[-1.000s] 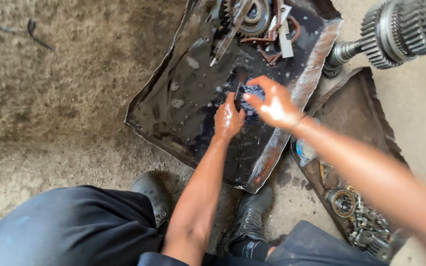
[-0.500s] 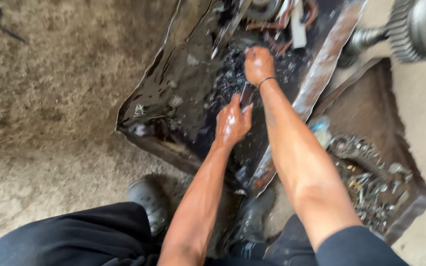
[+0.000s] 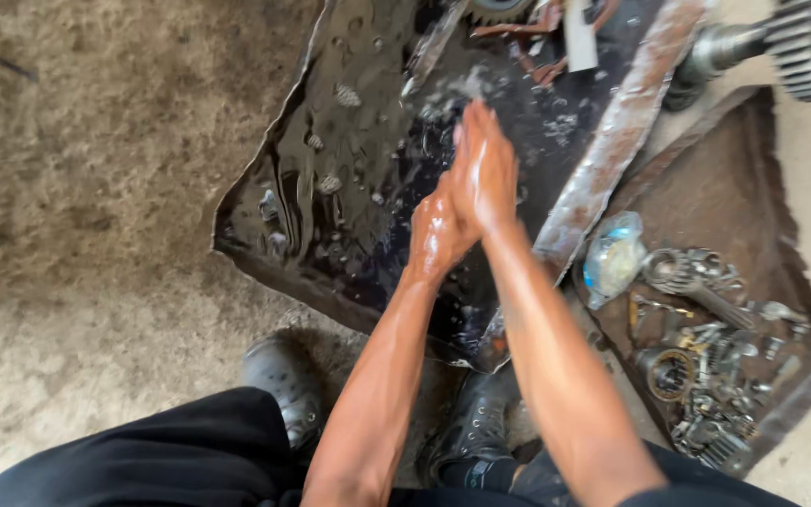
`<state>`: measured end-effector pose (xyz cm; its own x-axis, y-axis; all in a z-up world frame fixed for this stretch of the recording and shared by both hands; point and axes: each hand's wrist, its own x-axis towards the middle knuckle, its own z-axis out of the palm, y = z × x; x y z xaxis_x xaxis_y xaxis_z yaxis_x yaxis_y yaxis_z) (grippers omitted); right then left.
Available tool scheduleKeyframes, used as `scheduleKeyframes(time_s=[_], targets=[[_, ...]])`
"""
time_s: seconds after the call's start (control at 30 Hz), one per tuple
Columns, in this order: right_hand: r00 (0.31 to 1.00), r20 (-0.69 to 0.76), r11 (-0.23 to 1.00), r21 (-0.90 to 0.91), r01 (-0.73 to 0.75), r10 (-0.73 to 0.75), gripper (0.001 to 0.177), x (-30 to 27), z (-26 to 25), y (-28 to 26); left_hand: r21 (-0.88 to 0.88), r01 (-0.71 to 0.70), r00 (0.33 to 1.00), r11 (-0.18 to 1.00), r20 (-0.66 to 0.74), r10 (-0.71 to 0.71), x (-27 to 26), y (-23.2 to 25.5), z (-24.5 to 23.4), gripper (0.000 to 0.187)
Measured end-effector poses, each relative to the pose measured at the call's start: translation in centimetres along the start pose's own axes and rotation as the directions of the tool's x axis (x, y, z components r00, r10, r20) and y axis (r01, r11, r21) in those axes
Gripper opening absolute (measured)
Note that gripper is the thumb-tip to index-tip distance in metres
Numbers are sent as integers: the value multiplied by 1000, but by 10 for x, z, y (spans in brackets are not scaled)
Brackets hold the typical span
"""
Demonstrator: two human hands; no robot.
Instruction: The person scrubs various mechanical parts, including gears and metal brackets, with a dark cloth inside a shallow metal tray filled with liquid. They handle the parts one at a time, wiping them thoroughly before placing them back into the tray or onto a nearby surface.
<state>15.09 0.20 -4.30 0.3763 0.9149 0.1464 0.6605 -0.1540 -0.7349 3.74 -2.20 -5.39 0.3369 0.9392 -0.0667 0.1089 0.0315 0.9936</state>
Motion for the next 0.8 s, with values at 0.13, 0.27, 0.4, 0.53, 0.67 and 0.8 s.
scheduleKeyframes(time_s=[0.13,0.27,0.4,0.53,0.67,0.8], targets=[[839,232,764,-577,-289,493,36,82,6,18,23,49,998,999,30,-50,1,3,0,26],[888,171,714,-667,-214,426,36,113,11,12,46,-31,1000,998,0,31,6,7,0,24],[996,82,863,-501,57,-19,37,15,3,-3,127,19,1000,992,5,-20,-6,-12,8,26],[951,48,848,-442,294,-305,51,-45,-17,-53,46,-42,998,998,48,40,1,-7,2,29],[760,-22,758,98,-645,649,47,13,9,-12,41,3,1000,999,31,-4,1,-1,-1,30],[990,106,841,-541,-20,91,17,106,26,65,27,30,999,999,16,-30,6,8,-7,26]])
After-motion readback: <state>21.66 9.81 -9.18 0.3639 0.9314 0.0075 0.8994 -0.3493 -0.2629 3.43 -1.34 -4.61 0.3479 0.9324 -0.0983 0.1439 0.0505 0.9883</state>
